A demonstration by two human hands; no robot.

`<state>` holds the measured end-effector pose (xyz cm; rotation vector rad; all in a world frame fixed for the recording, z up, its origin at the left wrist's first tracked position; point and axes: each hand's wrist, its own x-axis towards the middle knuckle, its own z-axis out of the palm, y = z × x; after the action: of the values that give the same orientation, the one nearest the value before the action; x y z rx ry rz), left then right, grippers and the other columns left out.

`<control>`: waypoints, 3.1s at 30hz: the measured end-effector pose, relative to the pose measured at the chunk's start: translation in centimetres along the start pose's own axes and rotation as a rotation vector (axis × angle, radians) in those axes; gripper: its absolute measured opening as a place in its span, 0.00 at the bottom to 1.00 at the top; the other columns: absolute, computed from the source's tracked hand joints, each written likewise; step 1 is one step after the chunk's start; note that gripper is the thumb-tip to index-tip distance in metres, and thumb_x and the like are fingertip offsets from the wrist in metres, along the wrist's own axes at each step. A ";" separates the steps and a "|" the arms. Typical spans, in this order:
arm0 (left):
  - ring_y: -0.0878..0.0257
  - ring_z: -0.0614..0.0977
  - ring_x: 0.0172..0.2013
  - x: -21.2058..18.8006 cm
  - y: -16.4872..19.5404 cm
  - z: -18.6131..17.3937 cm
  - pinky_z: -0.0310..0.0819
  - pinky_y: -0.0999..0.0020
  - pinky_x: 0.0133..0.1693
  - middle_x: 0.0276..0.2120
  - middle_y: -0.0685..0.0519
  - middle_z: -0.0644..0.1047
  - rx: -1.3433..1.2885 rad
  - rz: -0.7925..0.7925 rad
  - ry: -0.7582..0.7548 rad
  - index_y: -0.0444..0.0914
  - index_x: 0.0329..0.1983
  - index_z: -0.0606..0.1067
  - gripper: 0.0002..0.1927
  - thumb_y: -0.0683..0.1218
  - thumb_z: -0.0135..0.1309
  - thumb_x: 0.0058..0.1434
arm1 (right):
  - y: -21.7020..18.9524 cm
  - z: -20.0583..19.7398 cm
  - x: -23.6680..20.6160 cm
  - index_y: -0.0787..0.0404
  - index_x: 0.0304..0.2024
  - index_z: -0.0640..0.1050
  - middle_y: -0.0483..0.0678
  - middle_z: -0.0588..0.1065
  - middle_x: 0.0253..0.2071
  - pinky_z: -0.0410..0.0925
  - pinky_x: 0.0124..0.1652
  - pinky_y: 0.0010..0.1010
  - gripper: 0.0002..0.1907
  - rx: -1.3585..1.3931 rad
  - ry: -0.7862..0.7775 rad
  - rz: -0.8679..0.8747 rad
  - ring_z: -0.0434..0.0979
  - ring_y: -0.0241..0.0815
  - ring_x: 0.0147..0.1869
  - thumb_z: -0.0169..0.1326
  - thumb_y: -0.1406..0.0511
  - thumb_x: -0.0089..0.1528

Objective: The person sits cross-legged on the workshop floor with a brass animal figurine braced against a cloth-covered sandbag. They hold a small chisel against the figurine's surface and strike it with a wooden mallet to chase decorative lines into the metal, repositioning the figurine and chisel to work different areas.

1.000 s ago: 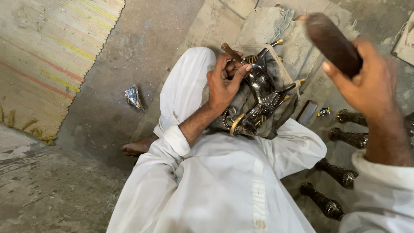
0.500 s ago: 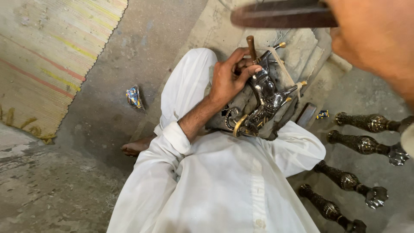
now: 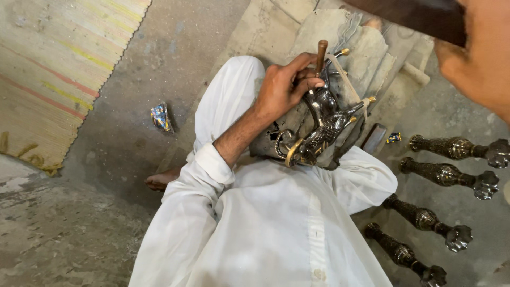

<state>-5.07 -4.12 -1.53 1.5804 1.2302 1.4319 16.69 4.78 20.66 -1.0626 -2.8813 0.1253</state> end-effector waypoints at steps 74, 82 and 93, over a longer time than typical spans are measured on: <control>0.73 0.83 0.31 -3.7 -0.3 2.4 0.79 0.76 0.30 0.32 0.53 0.81 0.028 0.012 0.255 0.36 0.45 0.68 0.13 0.45 0.61 0.71 | -3.2 -0.1 0.5 0.61 0.52 0.78 0.50 0.73 0.25 0.68 0.26 0.34 0.11 -0.278 -0.039 0.005 0.75 0.44 0.24 0.58 0.72 0.67; 0.71 0.85 0.34 -2.5 -0.3 0.7 0.80 0.75 0.34 0.33 0.53 0.84 -0.184 -0.139 0.296 0.35 0.56 0.72 0.16 0.43 0.60 0.70 | -2.0 0.1 0.3 0.63 0.52 0.77 0.53 0.76 0.34 0.70 0.36 0.38 0.15 -0.049 -0.083 0.030 0.79 0.49 0.35 0.61 0.71 0.63; 0.66 0.88 0.32 1.2 1.6 0.1 0.81 0.70 0.34 0.30 0.51 0.85 0.060 -0.153 0.029 0.39 0.55 0.72 0.20 0.45 0.67 0.64 | 0.3 1.4 -1.2 0.50 0.52 0.79 0.44 0.75 0.20 0.69 0.28 0.37 0.21 -0.296 -0.338 0.308 0.79 0.46 0.24 0.61 0.48 0.63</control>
<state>-4.72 -3.51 0.35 1.4753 1.3913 1.3360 17.68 4.11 19.16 -1.6864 -3.0690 -0.1243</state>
